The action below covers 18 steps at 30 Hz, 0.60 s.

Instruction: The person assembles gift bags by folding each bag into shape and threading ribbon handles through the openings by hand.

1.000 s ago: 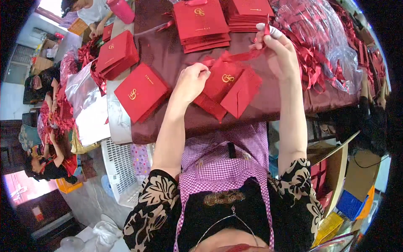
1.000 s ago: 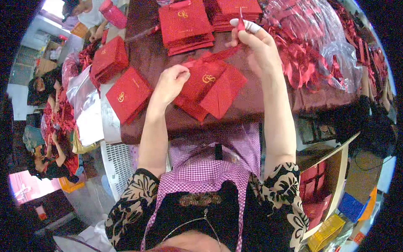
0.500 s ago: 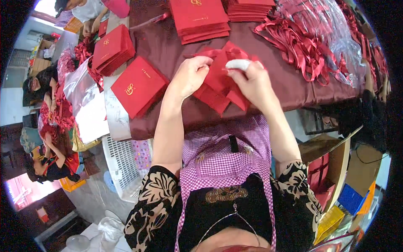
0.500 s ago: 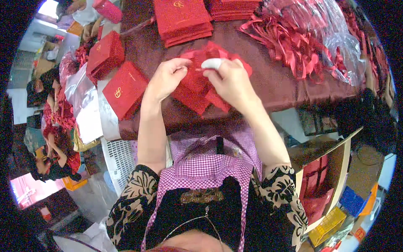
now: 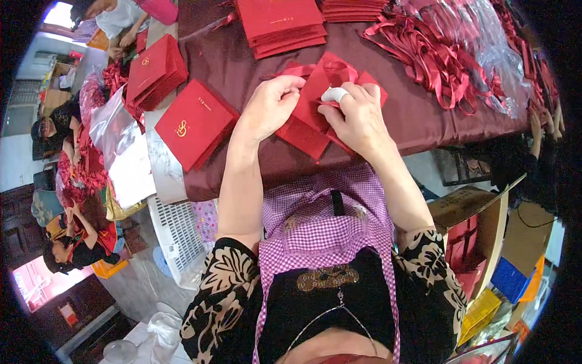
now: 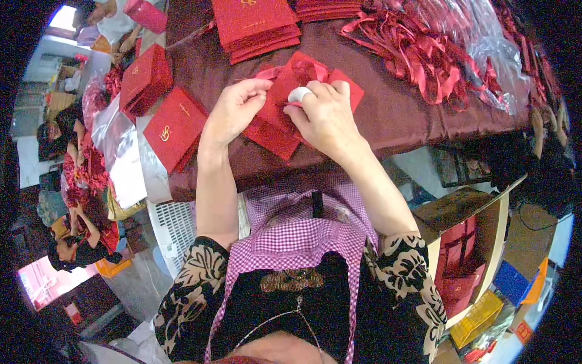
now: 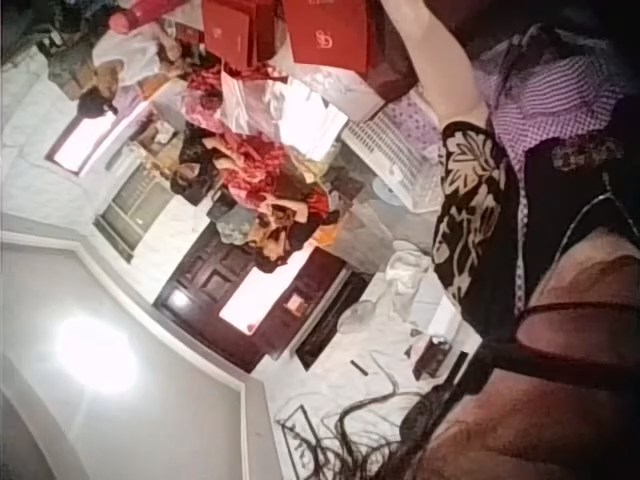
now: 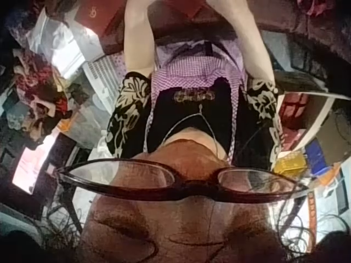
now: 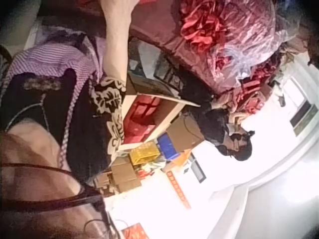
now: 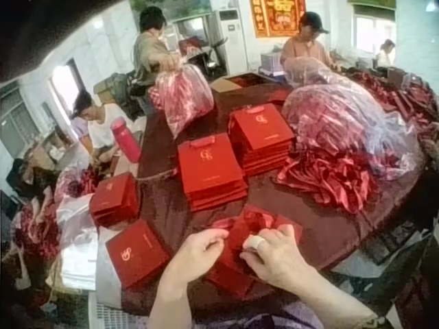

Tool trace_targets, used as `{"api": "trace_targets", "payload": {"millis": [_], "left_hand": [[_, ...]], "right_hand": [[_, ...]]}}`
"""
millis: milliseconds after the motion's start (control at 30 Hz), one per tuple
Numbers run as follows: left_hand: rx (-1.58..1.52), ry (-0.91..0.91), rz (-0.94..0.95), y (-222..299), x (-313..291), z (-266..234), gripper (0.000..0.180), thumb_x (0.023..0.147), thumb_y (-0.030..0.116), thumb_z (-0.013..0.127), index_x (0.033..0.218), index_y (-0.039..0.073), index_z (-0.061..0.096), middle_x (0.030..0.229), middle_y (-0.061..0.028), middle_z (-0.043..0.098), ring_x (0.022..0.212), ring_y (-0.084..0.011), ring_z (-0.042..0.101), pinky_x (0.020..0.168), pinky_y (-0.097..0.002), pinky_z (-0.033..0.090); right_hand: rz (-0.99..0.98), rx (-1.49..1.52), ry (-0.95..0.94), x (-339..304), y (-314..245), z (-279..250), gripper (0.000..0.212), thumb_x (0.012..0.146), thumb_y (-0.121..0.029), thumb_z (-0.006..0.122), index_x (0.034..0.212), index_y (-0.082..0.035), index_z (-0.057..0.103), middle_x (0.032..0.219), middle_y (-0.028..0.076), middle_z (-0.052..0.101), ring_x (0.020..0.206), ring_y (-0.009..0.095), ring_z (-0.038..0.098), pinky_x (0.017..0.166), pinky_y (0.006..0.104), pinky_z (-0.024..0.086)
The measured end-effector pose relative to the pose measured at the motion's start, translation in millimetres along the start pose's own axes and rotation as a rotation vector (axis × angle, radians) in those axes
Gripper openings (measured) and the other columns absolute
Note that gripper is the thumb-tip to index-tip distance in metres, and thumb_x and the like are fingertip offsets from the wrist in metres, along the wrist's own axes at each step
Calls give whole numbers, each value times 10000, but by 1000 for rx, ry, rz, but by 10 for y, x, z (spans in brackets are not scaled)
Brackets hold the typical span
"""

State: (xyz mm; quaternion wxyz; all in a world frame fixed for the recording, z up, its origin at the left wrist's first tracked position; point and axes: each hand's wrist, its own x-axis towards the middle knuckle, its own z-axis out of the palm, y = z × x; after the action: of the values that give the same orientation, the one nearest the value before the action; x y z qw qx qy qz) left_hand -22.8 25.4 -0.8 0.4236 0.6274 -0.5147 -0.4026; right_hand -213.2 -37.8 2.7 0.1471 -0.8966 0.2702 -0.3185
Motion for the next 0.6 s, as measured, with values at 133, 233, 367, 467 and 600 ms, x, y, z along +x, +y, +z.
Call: {"api": "trace_targets", "payload": {"millis": [133,233,367,467,600], "left_hand": [[-9,32,49,-14,-22,2,260,855,13,547,1104,-53,584,881,-49,643,799,-85,576,728,-237,470],[-23,21,58,58,-47,6,273,836,11,543,1096,-64,580,861,-84,663,792,-102,590,721,-257,475],[-60,-12,54,120,-66,13,264,831,2,538,1082,-70,578,899,-111,674,824,-125,613,745,-273,486],[-55,-3,68,157,-71,31,257,824,1,537,1069,-64,582,895,-118,677,828,-137,622,747,-279,491],[-38,21,80,154,-19,93,250,809,10,549,1046,-60,593,869,-129,680,805,-151,631,738,-288,496]], "right_hand": [[14,20,11,18,-15,25,141,736,-135,702,846,-82,632,816,72,612,778,253,572,782,345,367],[4,38,-3,52,-54,23,130,743,-131,696,836,-73,626,824,84,624,769,265,571,787,351,365],[35,53,-61,102,-69,37,119,746,-132,688,807,-63,613,796,113,637,757,280,571,786,364,366],[36,44,-85,119,-48,31,116,740,-131,686,787,-61,607,770,125,637,746,289,569,779,366,367],[44,44,-120,164,-18,-25,98,731,-113,668,762,-51,599,734,136,632,706,305,566,766,367,375]]}}
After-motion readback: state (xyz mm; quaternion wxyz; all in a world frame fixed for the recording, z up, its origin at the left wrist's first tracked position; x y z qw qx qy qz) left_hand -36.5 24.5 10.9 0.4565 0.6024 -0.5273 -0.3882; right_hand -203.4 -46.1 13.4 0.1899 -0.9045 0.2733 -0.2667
